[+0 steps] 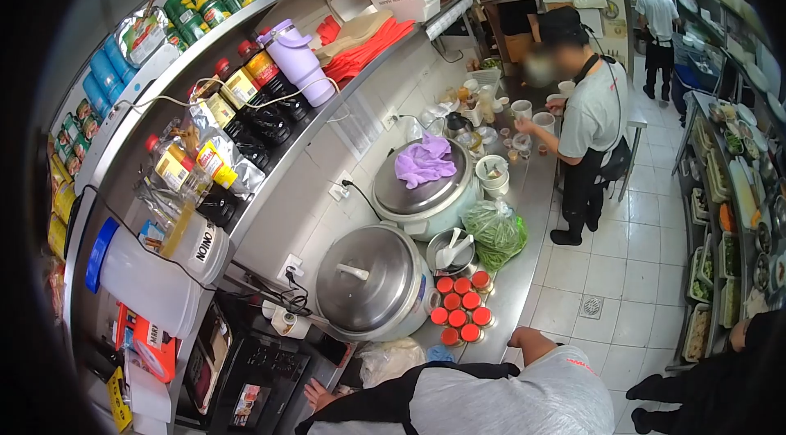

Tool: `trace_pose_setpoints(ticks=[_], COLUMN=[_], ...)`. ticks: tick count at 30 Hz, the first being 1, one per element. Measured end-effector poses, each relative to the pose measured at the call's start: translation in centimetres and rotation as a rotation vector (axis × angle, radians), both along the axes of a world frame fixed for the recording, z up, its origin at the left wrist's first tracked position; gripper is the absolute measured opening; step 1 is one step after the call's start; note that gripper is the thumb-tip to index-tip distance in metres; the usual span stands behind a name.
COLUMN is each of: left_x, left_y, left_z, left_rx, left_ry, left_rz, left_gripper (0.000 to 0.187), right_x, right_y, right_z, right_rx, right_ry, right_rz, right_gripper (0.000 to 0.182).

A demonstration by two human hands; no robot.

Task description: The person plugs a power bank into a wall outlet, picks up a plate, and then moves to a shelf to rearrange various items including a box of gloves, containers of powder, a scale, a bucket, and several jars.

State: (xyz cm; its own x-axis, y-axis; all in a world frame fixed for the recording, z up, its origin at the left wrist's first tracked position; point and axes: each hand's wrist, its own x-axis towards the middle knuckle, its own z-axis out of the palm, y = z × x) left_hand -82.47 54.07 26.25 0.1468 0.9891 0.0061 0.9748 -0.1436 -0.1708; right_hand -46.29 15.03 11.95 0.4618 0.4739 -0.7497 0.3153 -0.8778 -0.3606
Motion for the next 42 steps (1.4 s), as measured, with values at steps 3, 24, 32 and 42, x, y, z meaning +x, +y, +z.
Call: trace_pose_setpoints(ticks=[3, 24, 32, 42], left_x=[-1.3, 1.1, 1.7, 1.5], left_y=[2.2, -0.9, -0.7, -0.2], left_z=[-1.4, 3.9, 4.3, 3.7], left_rx=[-0.194, -0.298, -0.347, -0.335], left_ry=[-0.082, -0.099, -0.003, -0.008], left_rz=[0.001, 0.001, 0.049, 0.021], left_gripper=[0.115, 0.101, 0.101, 0.101], right_x=[0.3, 2.0, 1.9, 2.2], right_y=[0.1, -0.3, 0.3, 0.8], right_z=[-1.2, -1.4, -1.9, -2.7], right_rx=[-0.016, -0.039, -0.102, -0.017], right_ry=[0.004, -0.014, 0.068, 0.052], right_rz=[0.004, 0.073, 0.157, 0.122], right_gripper=[0.053, 0.048, 0.056, 0.054])
